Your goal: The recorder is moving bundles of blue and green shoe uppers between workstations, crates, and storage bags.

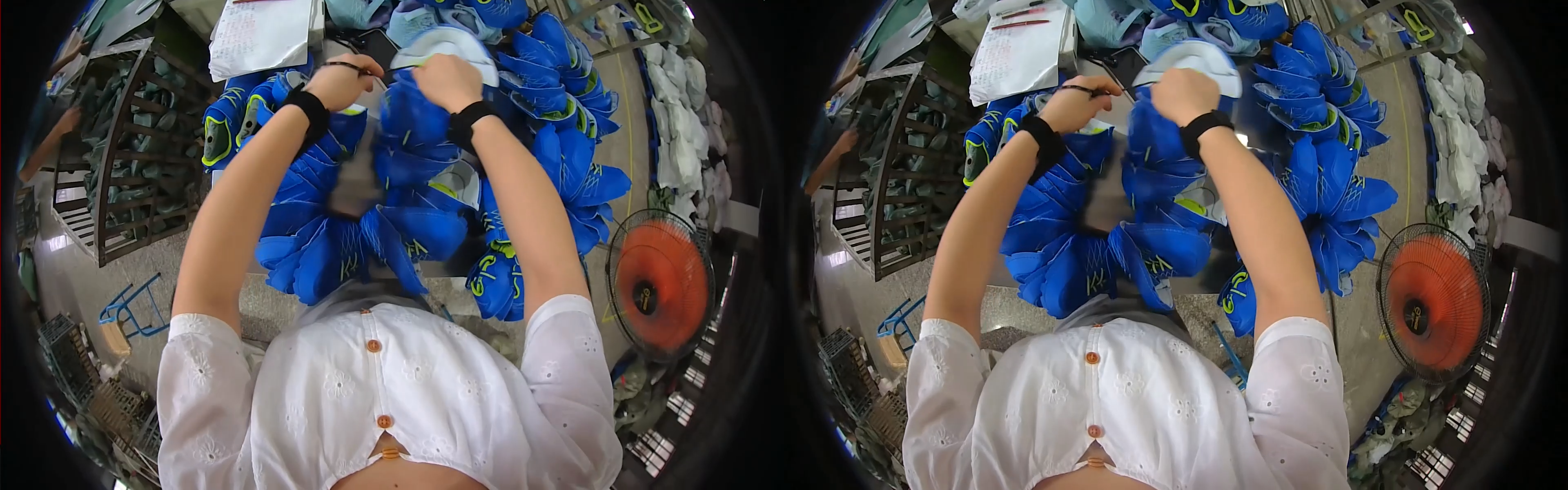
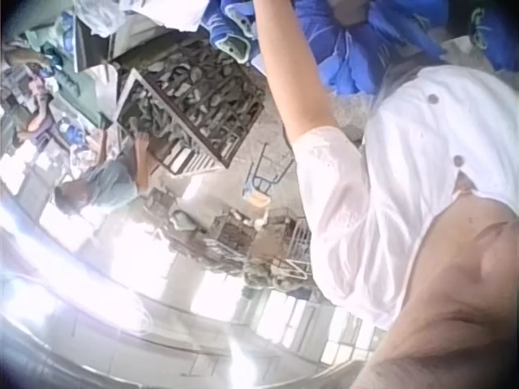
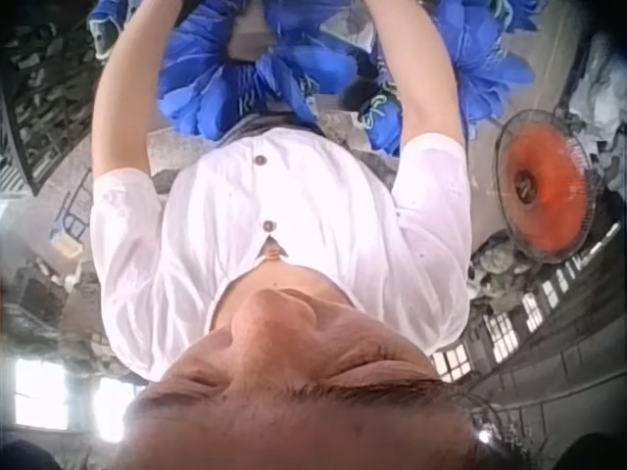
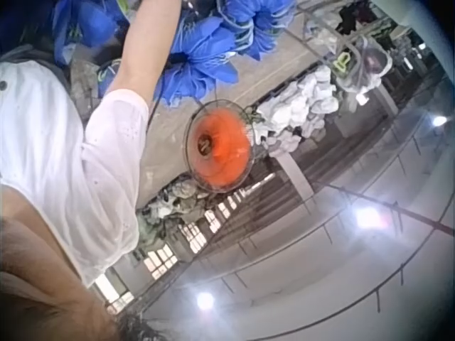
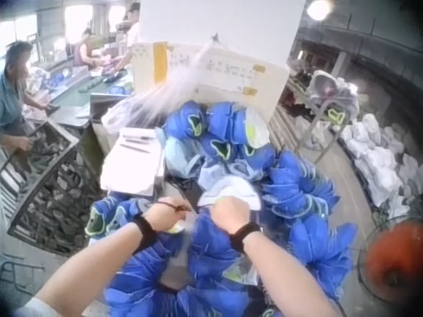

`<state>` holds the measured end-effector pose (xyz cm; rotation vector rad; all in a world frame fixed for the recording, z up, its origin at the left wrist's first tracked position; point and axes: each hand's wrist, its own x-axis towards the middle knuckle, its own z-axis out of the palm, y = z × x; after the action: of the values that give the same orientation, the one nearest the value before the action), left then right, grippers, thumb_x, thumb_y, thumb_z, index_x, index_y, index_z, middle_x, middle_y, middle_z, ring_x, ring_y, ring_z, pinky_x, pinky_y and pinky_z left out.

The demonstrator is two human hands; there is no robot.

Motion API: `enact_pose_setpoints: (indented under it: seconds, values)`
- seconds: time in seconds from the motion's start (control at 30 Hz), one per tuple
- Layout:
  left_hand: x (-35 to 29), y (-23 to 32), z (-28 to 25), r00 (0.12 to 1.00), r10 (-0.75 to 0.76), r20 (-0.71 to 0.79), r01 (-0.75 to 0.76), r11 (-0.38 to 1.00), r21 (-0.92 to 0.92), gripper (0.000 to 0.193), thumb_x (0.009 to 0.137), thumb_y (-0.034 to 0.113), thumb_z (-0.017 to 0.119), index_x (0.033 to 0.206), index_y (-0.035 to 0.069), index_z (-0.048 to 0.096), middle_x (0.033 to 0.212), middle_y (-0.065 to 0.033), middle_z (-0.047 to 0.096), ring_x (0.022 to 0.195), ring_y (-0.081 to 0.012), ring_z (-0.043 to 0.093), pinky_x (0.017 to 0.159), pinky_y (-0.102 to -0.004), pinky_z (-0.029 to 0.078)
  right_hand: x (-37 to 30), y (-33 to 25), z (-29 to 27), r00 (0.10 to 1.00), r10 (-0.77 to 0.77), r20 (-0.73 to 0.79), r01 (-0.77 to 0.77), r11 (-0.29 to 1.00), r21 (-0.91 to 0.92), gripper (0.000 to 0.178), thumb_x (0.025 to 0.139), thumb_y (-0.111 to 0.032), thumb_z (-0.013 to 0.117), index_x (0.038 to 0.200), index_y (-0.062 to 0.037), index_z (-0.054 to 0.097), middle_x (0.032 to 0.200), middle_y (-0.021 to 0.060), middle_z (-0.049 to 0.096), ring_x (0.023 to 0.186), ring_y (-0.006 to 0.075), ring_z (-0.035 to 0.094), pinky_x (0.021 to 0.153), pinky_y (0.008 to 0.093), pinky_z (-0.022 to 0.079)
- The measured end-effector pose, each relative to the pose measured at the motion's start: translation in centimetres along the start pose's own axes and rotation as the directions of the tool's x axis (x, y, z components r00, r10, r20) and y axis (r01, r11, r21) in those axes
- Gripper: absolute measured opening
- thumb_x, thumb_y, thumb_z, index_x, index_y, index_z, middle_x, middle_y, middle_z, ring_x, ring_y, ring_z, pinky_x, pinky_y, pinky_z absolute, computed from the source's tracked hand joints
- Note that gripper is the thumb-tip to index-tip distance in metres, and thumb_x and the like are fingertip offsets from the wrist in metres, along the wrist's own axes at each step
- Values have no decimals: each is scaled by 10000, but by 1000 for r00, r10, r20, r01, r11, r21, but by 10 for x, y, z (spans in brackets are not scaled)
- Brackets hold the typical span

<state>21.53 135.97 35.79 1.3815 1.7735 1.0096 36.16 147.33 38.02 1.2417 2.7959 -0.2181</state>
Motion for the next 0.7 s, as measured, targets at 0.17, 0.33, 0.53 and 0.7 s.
enact_pose_setpoints:
  seconds: [0.17, 0.33, 0.53, 0.7]
  values:
    - [12, -2, -16, 992, 3, -128, 22, 981, 194, 219, 831, 90, 439, 952, 63, 618, 822, -86, 650, 683, -216, 617, 667, -308, 483, 3, 39, 6, 982, 183, -35, -184, 983, -25, 284, 741, -228, 461, 827, -60, 673, 881, 173, 639, 842, 349, 609, 729, 411, 478]
    - [40, -56, -56, 941, -128, -314, 96, 989, -116, 256, 769, 20, 473, 991, 3, 599, 739, -156, 631, 641, -222, 608, 625, -306, 474, 26, 140, 57, 977, 204, 54, -197, 791, 579, 266, 784, -227, 585, 863, 20, 645, 882, 162, 641, 781, 289, 603, 700, 379, 458]
    - [57, -14, -39, 713, -159, -683, 561, 714, 419, 765, 621, 291, 672, 1221, -56, 347, 1284, -253, 312, 1146, -416, 342, 880, -509, 359, 12, 108, 26, 960, 251, 127, -188, 238, 953, 201, 811, -181, 610, 788, 13, 656, 683, 72, 607, 613, 143, 534, 552, 288, 400]
    - [51, 44, 69, 960, 271, -66, -204, 844, 496, 828, 642, 361, 712, 1277, 1, 322, 1207, -204, 438, 1195, -334, 371, 931, -422, 369, 1, 90, 20, 961, 266, -76, 1, 271, 963, 246, 858, -218, 568, 790, 0, 661, 641, 23, 588, 570, 88, 503, 535, 240, 382]
